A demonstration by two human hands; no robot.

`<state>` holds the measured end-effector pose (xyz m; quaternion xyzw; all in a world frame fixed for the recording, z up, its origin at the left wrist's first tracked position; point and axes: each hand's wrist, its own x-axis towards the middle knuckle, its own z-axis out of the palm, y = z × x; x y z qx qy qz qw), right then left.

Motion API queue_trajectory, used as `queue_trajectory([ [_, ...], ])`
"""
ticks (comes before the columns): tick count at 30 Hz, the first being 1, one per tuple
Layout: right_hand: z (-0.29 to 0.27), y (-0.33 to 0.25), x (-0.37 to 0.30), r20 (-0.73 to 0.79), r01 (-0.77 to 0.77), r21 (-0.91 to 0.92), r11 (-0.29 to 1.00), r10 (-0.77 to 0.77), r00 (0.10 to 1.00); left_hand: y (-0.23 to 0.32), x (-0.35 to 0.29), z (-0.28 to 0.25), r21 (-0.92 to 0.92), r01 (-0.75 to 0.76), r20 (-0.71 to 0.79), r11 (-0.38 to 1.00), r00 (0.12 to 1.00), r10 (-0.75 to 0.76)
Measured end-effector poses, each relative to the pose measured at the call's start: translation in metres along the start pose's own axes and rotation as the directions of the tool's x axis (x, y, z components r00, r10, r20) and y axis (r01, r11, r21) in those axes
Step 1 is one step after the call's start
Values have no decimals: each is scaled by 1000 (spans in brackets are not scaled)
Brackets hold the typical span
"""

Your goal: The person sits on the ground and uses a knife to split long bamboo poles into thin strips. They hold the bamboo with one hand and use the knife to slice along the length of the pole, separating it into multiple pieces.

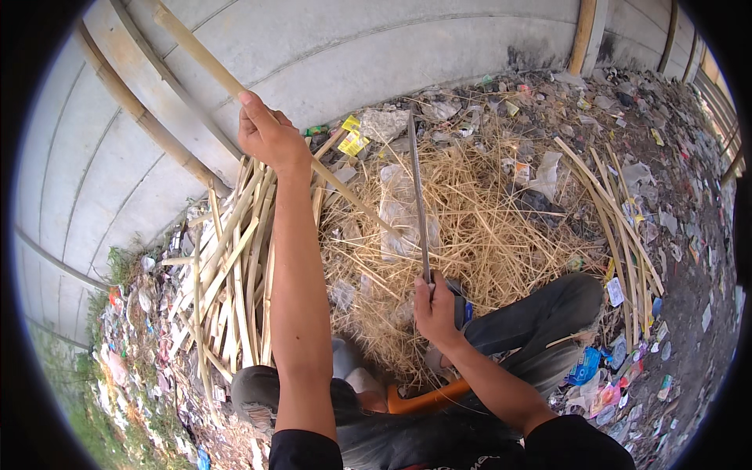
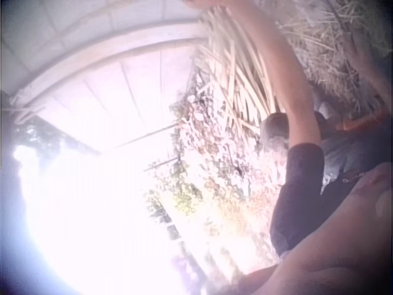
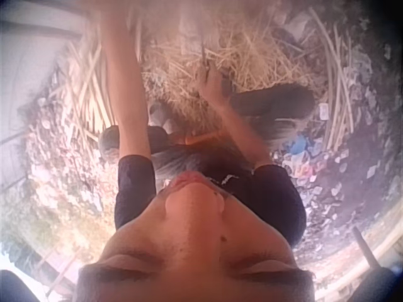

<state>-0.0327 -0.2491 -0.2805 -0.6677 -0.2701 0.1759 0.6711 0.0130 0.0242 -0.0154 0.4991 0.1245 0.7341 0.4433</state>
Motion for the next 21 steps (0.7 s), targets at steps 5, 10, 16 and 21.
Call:
queue_trajectory([
  [5,11,94,-21,90,-412,-26,911,413,906,-1,0,5,43,-37,-47,998,998,39],
  [10,-5,69,-11,77,-322,-230,918,347,935,0,0,0,51,-38,-35,998,999,40],
  [16,4,14,3,-35,31,121,992,-27,999,-2,0,4,33,-21,-13,999,1000,21],
  [21,-7,78,9,125,-226,-272,935,267,956,0,-9,15,86,-11,-4,996,1000,12],
])
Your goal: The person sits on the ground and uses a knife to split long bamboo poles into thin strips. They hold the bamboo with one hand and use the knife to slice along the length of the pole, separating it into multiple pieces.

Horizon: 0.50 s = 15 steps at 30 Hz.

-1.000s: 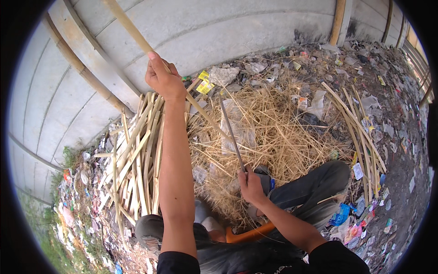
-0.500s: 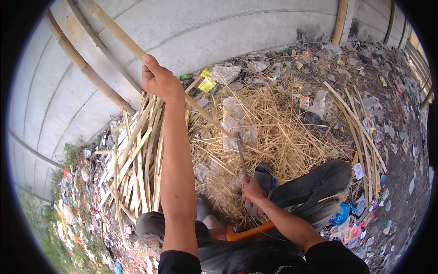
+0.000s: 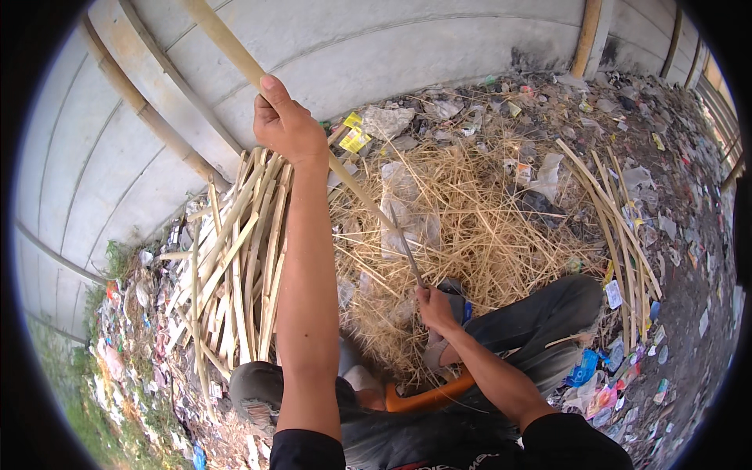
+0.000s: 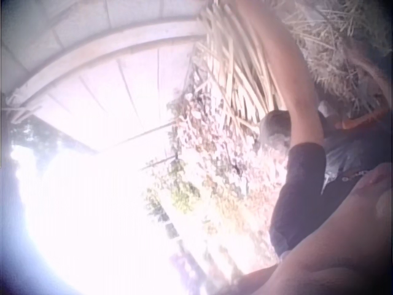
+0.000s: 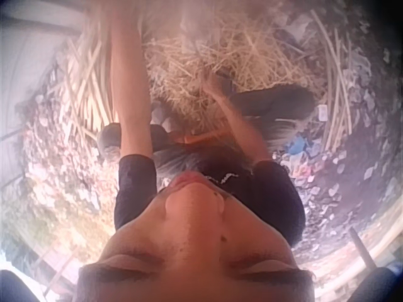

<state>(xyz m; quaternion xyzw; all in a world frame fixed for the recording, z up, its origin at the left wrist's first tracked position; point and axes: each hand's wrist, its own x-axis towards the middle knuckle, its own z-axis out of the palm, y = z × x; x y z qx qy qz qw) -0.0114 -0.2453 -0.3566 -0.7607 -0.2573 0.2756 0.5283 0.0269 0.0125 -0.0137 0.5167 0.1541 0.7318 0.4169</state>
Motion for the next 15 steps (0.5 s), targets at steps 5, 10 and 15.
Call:
queue_trajectory([
  [5,-7,-48,-4,-148,142,80,987,-129,981,-2,-4,1,4,-18,8,1000,1000,18],
  [10,10,-8,-14,-160,227,70,971,-214,964,-3,-3,13,-49,-34,-6,998,999,34],
  [15,-2,10,-9,173,-371,14,929,363,916,-3,-5,0,-42,-10,34,999,999,11],
])
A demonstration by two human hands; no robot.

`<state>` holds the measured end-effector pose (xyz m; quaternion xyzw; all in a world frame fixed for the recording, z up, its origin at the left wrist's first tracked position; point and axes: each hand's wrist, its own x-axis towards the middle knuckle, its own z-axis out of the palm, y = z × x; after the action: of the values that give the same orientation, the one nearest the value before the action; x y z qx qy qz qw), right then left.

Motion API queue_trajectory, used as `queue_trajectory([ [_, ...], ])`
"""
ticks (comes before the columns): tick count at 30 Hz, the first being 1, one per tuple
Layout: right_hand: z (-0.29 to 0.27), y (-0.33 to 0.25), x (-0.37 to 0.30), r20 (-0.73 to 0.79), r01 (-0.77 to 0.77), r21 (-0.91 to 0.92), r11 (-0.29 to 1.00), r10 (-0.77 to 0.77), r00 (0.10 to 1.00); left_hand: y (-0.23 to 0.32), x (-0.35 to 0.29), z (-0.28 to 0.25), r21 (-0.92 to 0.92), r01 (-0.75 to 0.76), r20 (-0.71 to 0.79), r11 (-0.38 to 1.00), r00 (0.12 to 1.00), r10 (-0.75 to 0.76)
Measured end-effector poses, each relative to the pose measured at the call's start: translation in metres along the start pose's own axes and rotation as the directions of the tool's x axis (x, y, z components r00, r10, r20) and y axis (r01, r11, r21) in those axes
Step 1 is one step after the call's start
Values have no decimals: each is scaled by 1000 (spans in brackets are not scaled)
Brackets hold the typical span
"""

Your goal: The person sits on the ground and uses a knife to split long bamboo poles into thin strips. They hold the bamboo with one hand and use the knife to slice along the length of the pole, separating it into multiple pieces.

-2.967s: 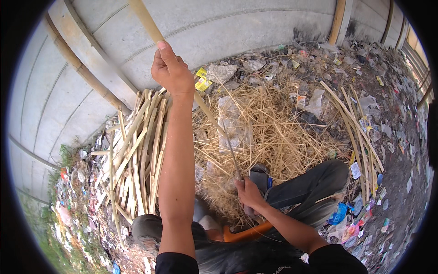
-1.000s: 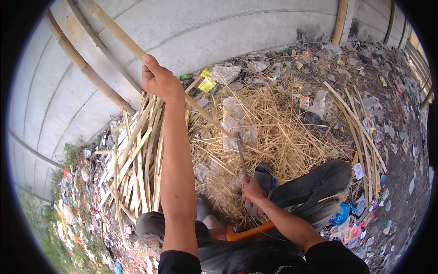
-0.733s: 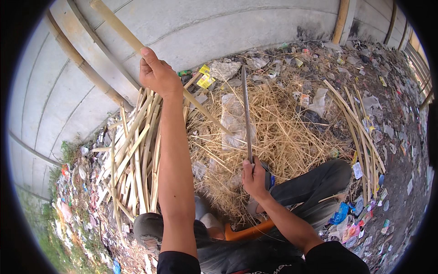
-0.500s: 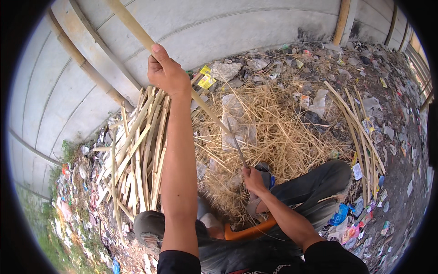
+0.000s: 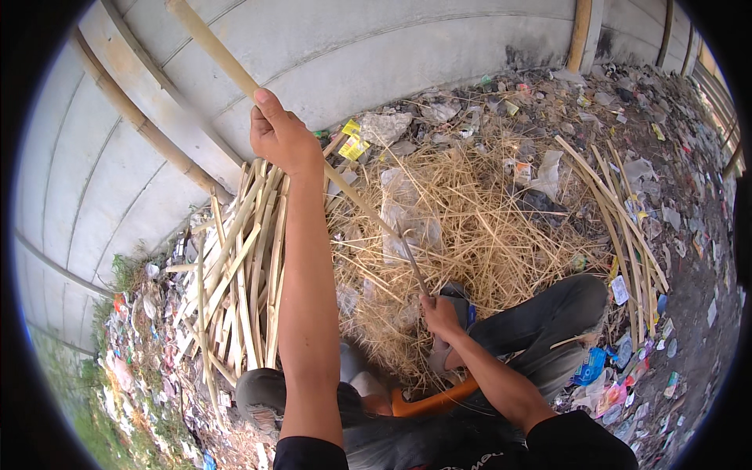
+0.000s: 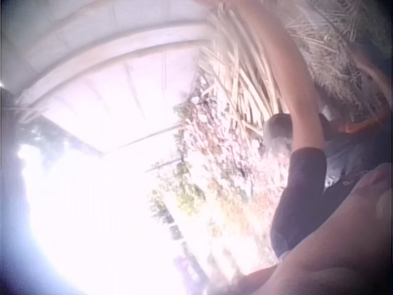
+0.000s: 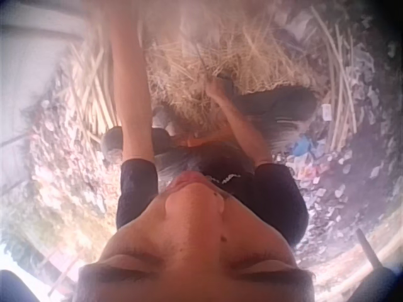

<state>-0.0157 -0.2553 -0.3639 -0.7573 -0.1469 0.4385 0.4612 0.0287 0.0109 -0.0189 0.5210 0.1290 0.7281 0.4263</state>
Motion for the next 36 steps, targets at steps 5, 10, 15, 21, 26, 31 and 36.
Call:
queue_trajectory([
  [5,15,-21,-18,-252,599,-60,798,-593,765,0,7,0,16,-6,-17,1000,1000,7],
  [10,33,50,20,-161,267,-92,959,-279,947,3,-2,15,8,36,1,999,999,-36],
  [15,18,16,0,-84,172,200,965,-158,984,-1,13,-5,-89,41,40,995,999,-38],
  [21,25,12,-16,-197,476,-53,878,-477,857,0,25,-32,-199,110,108,974,990,-90],
  [26,45,88,38,-216,208,-179,962,-244,945,6,25,-49,-279,174,110,944,983,-149],
  [31,31,62,25,-179,254,121,960,-230,957,17,37,-109,-320,357,328,878,911,-250],
  [36,16,42,15,-203,254,253,933,-205,957,37,53,-138,-357,511,574,782,780,-248],
])
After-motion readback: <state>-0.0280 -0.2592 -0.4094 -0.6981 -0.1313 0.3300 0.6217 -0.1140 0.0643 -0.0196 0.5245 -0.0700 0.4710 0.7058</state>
